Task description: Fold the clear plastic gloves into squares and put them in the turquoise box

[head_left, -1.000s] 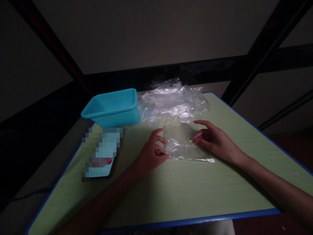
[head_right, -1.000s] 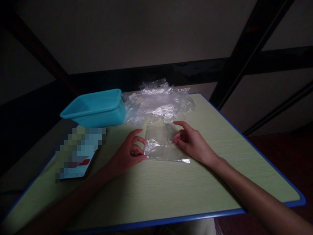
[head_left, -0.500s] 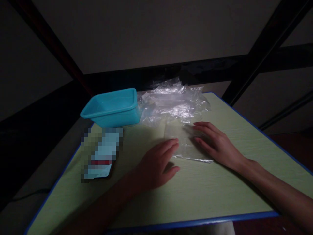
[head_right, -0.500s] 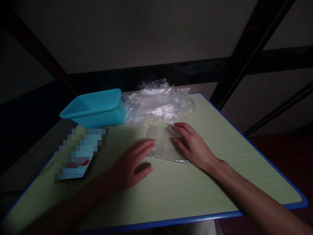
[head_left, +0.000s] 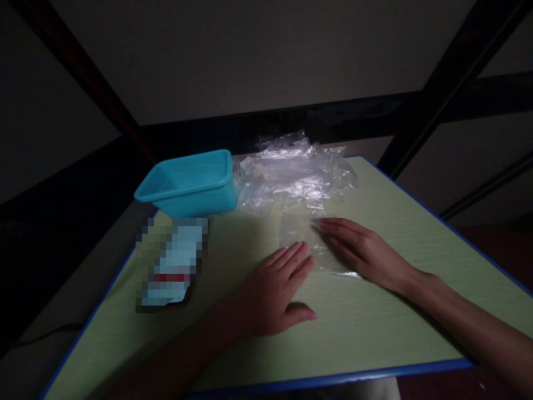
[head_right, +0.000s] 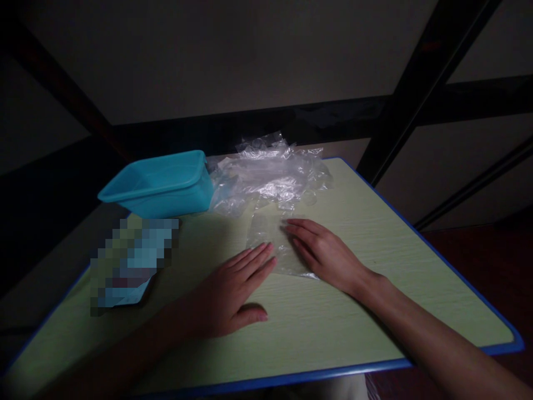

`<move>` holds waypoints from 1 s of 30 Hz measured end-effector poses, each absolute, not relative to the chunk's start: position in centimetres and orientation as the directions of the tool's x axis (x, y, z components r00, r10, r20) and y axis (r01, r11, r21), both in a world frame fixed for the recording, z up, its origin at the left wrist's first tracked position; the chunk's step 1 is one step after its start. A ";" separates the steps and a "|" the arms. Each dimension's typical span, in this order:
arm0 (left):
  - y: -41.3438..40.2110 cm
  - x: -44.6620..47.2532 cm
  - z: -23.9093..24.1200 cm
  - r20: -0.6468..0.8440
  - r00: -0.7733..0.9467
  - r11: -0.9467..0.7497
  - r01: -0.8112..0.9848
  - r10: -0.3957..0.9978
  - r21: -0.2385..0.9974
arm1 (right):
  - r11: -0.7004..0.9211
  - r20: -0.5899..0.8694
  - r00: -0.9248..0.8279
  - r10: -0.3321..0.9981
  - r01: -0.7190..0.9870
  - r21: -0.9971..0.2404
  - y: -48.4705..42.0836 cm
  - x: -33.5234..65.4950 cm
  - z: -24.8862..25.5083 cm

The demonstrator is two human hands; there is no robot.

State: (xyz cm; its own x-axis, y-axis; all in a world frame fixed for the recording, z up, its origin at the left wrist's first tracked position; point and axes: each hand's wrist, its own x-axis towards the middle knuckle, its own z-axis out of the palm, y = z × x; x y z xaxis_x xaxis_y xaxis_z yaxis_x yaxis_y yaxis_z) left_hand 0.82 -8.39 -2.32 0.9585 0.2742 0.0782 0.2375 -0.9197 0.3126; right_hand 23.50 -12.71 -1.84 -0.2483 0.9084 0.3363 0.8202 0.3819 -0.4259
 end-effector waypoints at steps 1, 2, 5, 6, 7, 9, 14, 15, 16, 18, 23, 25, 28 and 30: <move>-8.4 0.8 -2.3 0.074 0.959 -0.919 0.239 0.275 0.313 | 0.387 0.338 -0.252 0.907 0.818 -0.426 -12.7 23.6 -1.8; -8.4 0.8 -2.3 0.068 0.959 -0.919 0.242 0.276 0.311 | 0.390 0.335 -0.259 0.906 0.818 -0.423 -12.7 23.7 -1.7; -8.4 0.9 -2.1 0.046 0.960 -0.920 0.250 0.275 0.301 | 0.408 0.310 -0.301 0.902 0.828 -0.384 -12.6 24.1 -1.5; -8.4 0.9 -2.0 0.042 0.960 -0.920 0.251 0.276 0.300 | 0.419 0.296 -0.323 0.899 0.831 -0.367 -12.6 24.3 -1.4; -8.4 0.9 -2.0 0.042 0.960 -0.919 0.252 0.277 0.302 | 0.432 0.280 -0.347 0.895 0.831 -0.351 -12.6 24.4 -1.3; -8.4 0.9 -2.0 0.047 0.958 -0.915 0.253 0.282 0.315 | 0.468 0.248 -0.403 0.881 0.820 -0.331 -12.7 24.5 -1.3; -8.4 0.9 -2.2 0.057 0.957 -0.906 0.250 0.285 0.341 | 0.535 0.177 -0.506 0.844 0.774 -0.340 -13.0 24.7 -1.9; -8.4 0.9 -2.2 0.059 0.957 -0.907 0.248 0.284 0.341 | 0.540 0.164 -0.517 0.840 0.770 -0.340 -13.0 24.7 -2.1; -8.4 0.9 -2.2 0.063 0.957 -0.907 0.246 0.283 0.341 | 0.544 0.151 -0.526 0.837 0.769 -0.337 -13.1 24.7 -2.3; -8.4 0.9 -2.1 0.071 0.957 -0.908 0.242 0.282 0.343 | 0.545 0.131 -0.534 0.836 0.772 -0.327 -13.2 24.8 -2.6; -8.4 0.9 -1.8 0.040 0.958 -0.911 0.256 0.284 0.324 | 0.567 0.112 -0.558 0.822 0.784 -0.252 -13.4 24.9 -3.0; -8.4 1.0 -1.8 0.035 0.958 -0.913 0.259 0.284 0.315 | 0.579 0.116 -0.570 0.814 0.779 -0.240 -13.5 24.9 -3.0; -8.4 0.9 -1.9 0.036 0.960 -0.918 0.256 0.279 0.304 | 0.584 0.115 -0.577 0.808 0.761 -0.282 -13.5 25.0 -2.5; -8.4 0.8 -2.0 0.038 0.959 -0.919 0.257 0.280 0.298 | 0.571 0.124 -0.565 0.816 0.754 -0.324 -13.4 25.3 -1.9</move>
State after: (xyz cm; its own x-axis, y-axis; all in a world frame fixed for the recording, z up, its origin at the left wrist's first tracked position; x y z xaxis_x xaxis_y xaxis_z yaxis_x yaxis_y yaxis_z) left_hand 0.81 -8.38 -1.98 0.9593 0.2799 0.0376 0.2566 -0.9194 0.2982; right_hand 25.28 -13.39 -1.93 -0.5651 0.8157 0.1237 0.7541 0.5714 -0.3237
